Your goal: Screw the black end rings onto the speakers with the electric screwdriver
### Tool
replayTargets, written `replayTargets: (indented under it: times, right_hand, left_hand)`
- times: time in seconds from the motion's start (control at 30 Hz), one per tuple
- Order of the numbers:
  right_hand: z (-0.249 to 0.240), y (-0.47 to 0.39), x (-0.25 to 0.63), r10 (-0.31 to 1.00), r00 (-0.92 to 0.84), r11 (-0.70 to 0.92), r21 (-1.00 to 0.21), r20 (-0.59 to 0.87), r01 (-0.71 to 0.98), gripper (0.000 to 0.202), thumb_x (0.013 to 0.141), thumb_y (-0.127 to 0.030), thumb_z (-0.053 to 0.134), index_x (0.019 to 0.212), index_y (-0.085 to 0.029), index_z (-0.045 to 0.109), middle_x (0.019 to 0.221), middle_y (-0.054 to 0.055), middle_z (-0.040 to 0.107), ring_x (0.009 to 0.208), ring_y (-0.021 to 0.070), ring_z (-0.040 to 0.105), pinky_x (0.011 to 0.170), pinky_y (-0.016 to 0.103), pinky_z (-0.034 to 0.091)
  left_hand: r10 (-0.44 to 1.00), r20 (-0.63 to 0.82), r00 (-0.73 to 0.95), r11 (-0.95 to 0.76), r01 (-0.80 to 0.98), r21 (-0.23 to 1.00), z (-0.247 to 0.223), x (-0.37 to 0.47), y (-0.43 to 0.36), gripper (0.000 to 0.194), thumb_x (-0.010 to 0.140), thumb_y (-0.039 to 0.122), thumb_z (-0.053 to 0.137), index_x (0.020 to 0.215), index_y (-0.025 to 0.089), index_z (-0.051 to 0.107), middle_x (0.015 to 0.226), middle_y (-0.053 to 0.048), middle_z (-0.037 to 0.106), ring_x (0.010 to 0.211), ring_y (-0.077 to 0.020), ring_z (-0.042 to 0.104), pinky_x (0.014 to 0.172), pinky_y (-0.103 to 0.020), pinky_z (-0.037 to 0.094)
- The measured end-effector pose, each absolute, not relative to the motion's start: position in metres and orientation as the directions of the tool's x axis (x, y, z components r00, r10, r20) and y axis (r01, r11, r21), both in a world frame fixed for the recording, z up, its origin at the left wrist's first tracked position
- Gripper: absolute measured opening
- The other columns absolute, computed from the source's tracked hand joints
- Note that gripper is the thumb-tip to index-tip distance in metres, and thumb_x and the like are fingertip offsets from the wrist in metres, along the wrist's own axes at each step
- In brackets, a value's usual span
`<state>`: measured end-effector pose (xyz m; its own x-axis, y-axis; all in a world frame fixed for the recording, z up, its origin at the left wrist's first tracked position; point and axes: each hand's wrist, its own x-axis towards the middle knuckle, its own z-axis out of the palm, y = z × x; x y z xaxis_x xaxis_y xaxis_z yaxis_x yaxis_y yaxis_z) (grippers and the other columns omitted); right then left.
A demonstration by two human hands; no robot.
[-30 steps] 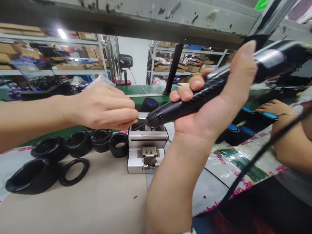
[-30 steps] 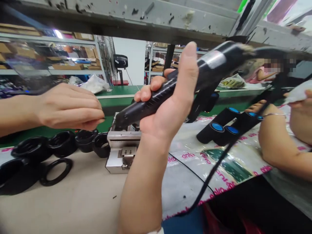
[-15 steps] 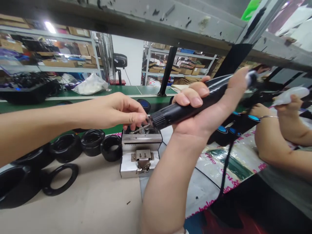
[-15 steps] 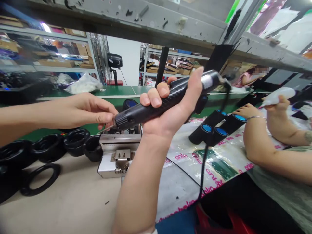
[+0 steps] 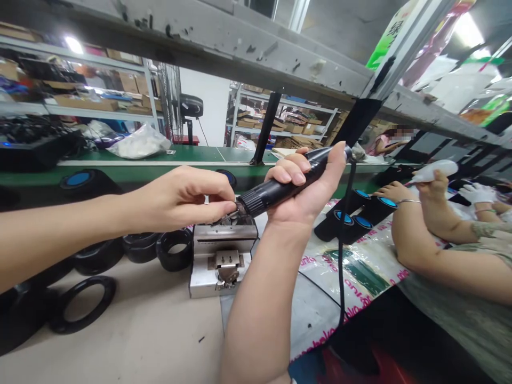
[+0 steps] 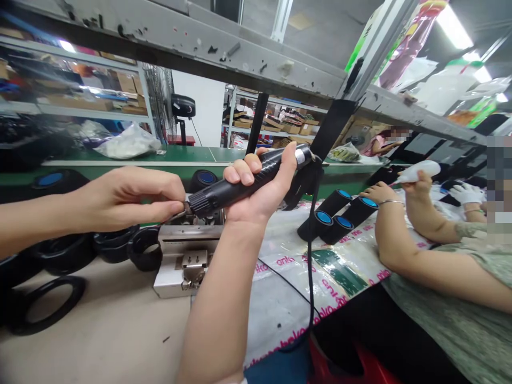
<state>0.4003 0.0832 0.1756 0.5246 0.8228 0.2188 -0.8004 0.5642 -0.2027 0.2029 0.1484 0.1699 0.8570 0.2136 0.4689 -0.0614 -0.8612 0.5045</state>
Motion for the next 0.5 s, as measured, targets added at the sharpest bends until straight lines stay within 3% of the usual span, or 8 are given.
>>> replayTargets:
  times: [0.1, 0.17, 0.23, 0.33, 0.4, 0.5]
  right_hand:
    - [0.178, 0.081, 0.4, 0.804, 0.556, 0.591, -0.18, 0.209, -0.787, 0.059, 0.107, -0.069, 0.05, 0.078, -0.018, 0.051, 0.048, -0.012, 0.042, 0.032, 0.0014, 0.037, 0.034, 0.014, 0.033]
    - [0.178, 0.078, 0.402, 0.757, 0.617, 0.651, -0.162, 0.214, -0.742, 0.062, 0.109, -0.07, 0.045, 0.077, -0.017, 0.05, 0.048, -0.012, 0.042, 0.032, 0.0009, 0.04, 0.035, 0.013, 0.034]
    - [0.178, 0.075, 0.404, 0.702, 0.679, 0.711, -0.15, 0.215, -0.687, 0.062, 0.112, -0.068, 0.04, 0.077, -0.017, 0.05, 0.05, -0.012, 0.044, 0.032, 0.0006, 0.042, 0.035, 0.012, 0.035]
    - [0.178, 0.072, 0.404, 0.662, 0.719, 0.749, -0.18, 0.21, -0.637, 0.06, 0.113, -0.065, 0.039, 0.078, -0.018, 0.05, 0.052, -0.012, 0.044, 0.034, 0.0008, 0.044, 0.037, 0.013, 0.037]
    - [0.177, 0.071, 0.402, 0.658, 0.722, 0.752, -0.22, 0.214, -0.621, 0.056, 0.114, -0.061, 0.041, 0.079, -0.018, 0.049, 0.053, -0.012, 0.044, 0.034, 0.0008, 0.043, 0.038, 0.014, 0.037]
    - [0.176, 0.075, 0.399, 0.634, 0.74, 0.769, -0.29, 0.226, -0.57, 0.047, 0.113, -0.054, 0.047, 0.081, -0.019, 0.048, 0.055, -0.012, 0.045, 0.037, 0.0015, 0.044, 0.041, 0.014, 0.04]
  left_hand:
    - [0.251, 0.561, 0.789, -0.855, -0.091, 0.51, 0.161, 0.198, 0.158, 0.021, 0.1, 0.025, 0.064, 0.08, 0.02, 0.068, 0.069, 0.004, 0.063, 0.06, -0.0085, 0.053, 0.055, -0.021, 0.043]
    - [0.317, 0.542, 0.778, -0.852, -0.017, 0.523, 0.152, 0.196, 0.17, 0.028, 0.103, 0.028, 0.057, 0.079, 0.017, 0.067, 0.067, 0.006, 0.061, 0.059, -0.0054, 0.053, 0.055, -0.017, 0.042]
    - [0.332, 0.43, 0.839, -0.881, 0.114, 0.459, 0.146, 0.196, 0.184, 0.036, 0.105, 0.032, 0.05, 0.08, 0.014, 0.069, 0.065, 0.008, 0.059, 0.058, -0.0024, 0.051, 0.055, -0.014, 0.039]
    - [0.293, 0.248, 0.923, -0.937, 0.226, 0.265, 0.144, 0.198, 0.195, 0.052, 0.107, 0.043, 0.045, 0.075, 0.013, 0.072, 0.06, 0.009, 0.056, 0.054, -0.0004, 0.047, 0.052, -0.013, 0.035]
    - [0.294, 0.327, 0.898, -0.951, 0.239, 0.198, 0.15, 0.2, 0.191, 0.054, 0.11, 0.043, 0.04, 0.08, 0.014, 0.074, 0.063, 0.009, 0.059, 0.056, -0.0012, 0.05, 0.053, -0.014, 0.038]
    - [0.268, 0.61, 0.746, -0.963, 0.234, 0.136, 0.163, 0.202, 0.169, 0.045, 0.113, 0.039, 0.04, 0.095, 0.016, 0.075, 0.078, 0.007, 0.066, 0.068, -0.0048, 0.058, 0.062, -0.019, 0.047]
